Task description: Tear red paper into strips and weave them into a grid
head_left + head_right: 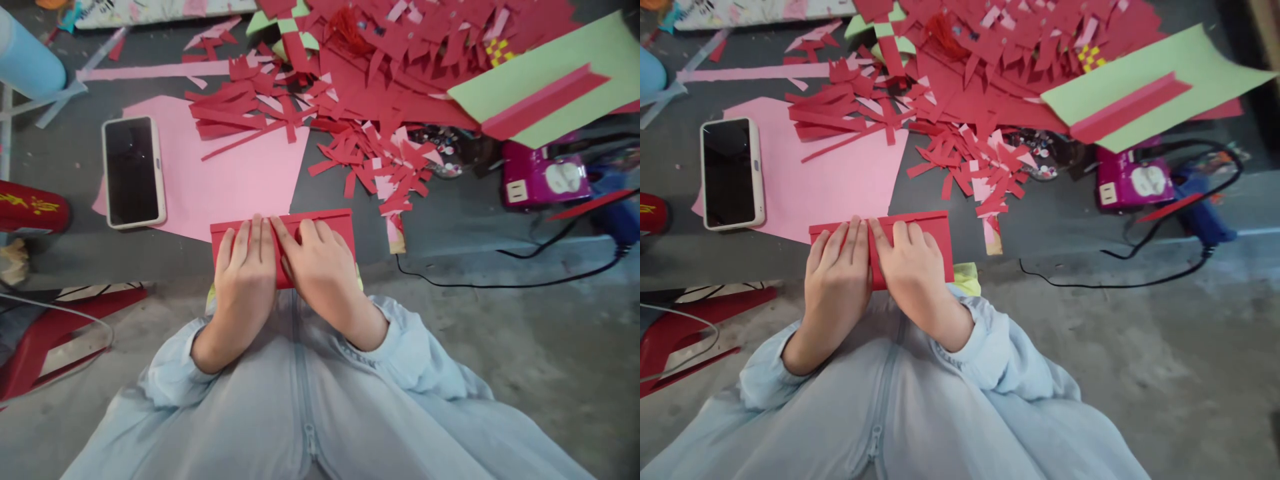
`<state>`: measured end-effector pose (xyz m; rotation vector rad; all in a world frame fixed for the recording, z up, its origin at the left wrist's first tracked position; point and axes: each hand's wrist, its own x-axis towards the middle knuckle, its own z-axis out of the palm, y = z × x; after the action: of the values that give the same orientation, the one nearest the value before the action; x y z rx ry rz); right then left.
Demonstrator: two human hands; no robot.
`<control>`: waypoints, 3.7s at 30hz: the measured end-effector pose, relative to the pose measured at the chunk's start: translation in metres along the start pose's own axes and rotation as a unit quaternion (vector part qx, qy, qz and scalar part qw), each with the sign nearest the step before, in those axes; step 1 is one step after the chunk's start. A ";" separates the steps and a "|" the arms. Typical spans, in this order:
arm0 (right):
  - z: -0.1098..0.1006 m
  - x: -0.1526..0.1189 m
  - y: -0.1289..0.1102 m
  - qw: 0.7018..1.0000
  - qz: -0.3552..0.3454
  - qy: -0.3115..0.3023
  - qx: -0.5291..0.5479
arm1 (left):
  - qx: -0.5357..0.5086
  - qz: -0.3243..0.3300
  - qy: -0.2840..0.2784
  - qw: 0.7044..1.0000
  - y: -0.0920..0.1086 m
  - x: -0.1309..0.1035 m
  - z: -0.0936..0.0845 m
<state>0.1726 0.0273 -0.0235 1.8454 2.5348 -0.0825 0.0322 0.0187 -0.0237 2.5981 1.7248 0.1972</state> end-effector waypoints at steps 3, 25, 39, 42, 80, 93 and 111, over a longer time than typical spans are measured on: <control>0.003 -0.003 0.000 1.000 0.023 0.015 -0.007 | 0.003 -0.008 0.002 1.000 0.000 0.000 0.004; 0.002 -0.023 0.026 0.990 0.127 0.039 -0.040 | -0.003 -0.017 0.006 1.000 0.003 0.005 -0.003; 0.003 -0.027 0.038 0.987 0.157 0.028 0.004 | 0.029 -0.009 -0.006 1.000 0.003 0.004 0.001; 0.006 -0.029 0.048 0.988 0.134 0.076 0.010 | 0.013 -0.019 -0.001 1.000 0.003 0.001 0.005; 0.007 0.011 0.062 0.968 -0.126 0.216 -0.012 | -0.012 -0.036 0.054 0.998 -0.015 -0.015 0.010; 0.003 0.014 0.066 0.970 -0.160 0.182 -0.026 | -0.033 -0.072 -0.017 0.997 -0.009 -0.006 -0.003; -0.004 0.005 0.069 0.972 -0.166 0.163 -0.015 | -0.019 0.060 -0.018 0.998 0.021 0.018 0.003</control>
<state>0.2374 0.0530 -0.0224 1.5133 3.0227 0.2818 0.0582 0.0271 -0.0236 2.6635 1.5390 0.1828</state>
